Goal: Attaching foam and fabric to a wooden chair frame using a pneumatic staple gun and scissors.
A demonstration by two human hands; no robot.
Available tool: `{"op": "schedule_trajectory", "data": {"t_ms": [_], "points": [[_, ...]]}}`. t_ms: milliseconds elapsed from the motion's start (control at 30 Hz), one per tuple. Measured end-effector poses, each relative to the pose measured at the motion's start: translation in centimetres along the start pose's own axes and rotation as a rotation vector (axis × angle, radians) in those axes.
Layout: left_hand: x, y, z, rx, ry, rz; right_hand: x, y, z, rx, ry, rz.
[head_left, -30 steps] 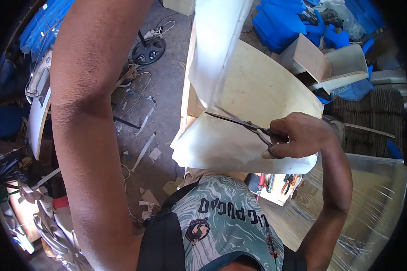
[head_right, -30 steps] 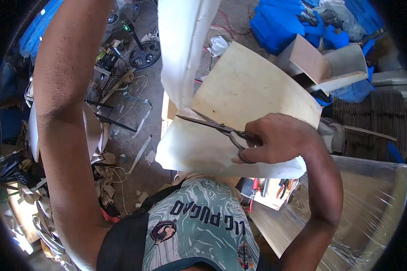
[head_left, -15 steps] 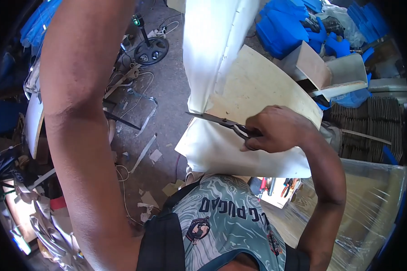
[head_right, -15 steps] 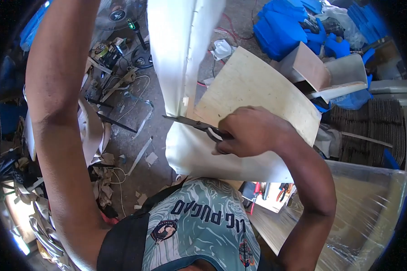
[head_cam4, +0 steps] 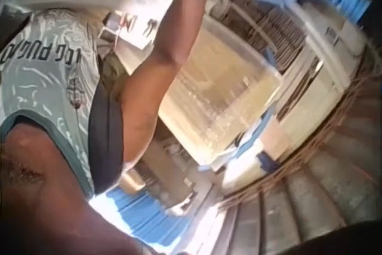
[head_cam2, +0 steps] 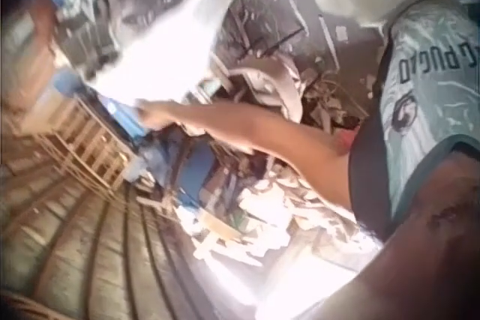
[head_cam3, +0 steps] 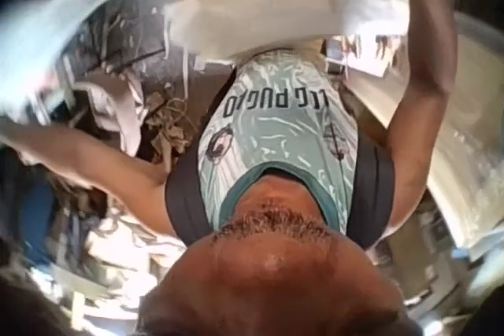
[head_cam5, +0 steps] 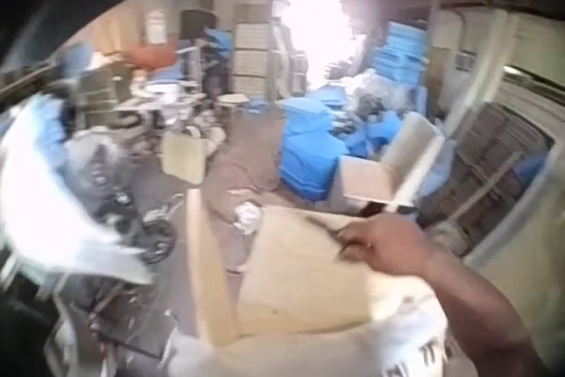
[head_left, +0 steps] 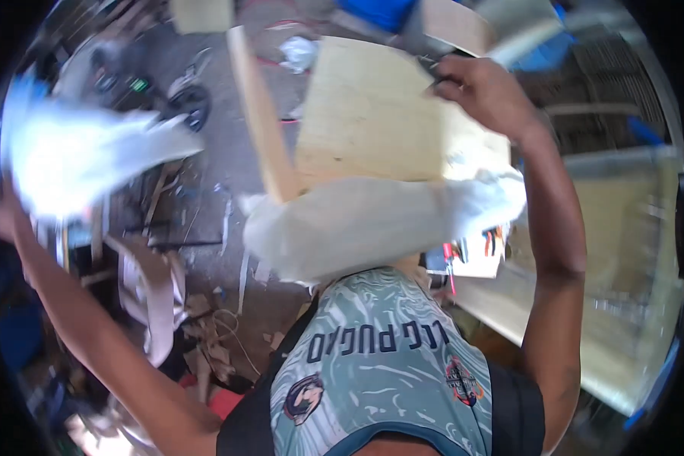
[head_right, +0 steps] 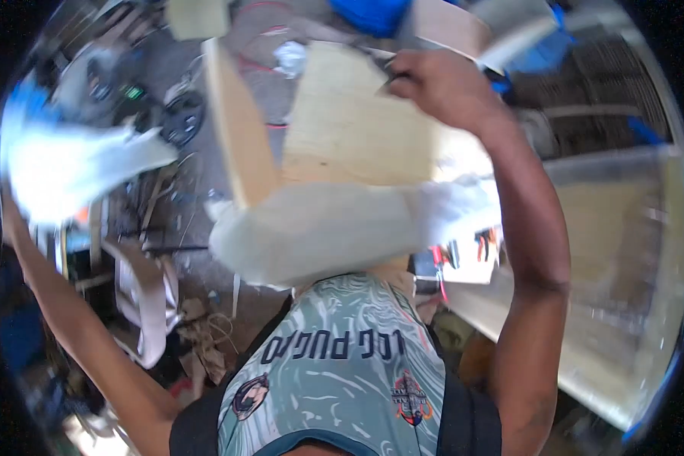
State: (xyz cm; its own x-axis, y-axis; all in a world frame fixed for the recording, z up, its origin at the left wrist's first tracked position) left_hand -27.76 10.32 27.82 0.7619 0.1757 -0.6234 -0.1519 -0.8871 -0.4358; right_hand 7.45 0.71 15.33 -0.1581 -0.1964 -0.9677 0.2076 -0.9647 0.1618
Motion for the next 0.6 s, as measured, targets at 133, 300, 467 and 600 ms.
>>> {"op": "schedule_trajectory", "data": {"t_ms": [133, 300, 467, 600], "points": [[7.8, 10.7, -3.9, -0.077, 0.180, 0.259, 1.8, 11.8, -14.2, 0.463, -0.312, -0.264], [12.6, 22.0, 2.3, -0.248, 0.336, 0.576, 18.3, 31.3, -23.9, 0.872, 0.117, -0.073], [17.7, 31.0, 6.4, -0.604, 0.270, 0.625, 44.6, 39.4, -27.2, 0.987, -0.486, 0.419], [16.4, 41.2, 9.3, -0.941, 0.135, 0.624, 51.9, 35.9, -25.6, 1.311, -0.999, 0.502]]}}
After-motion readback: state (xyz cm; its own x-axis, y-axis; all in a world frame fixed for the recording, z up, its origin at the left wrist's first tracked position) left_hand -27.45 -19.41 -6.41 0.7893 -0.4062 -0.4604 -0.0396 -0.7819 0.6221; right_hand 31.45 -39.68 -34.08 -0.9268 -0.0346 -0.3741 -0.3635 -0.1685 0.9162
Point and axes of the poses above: each hand's wrist, its own y-axis away from the middle knuckle, its own x-axis out of the palm, z = x × y, the point moved 5 cm from there along -y, towards the middle knuckle, and after that the axes turned 14 degrees about z, right-handed, at the moved point
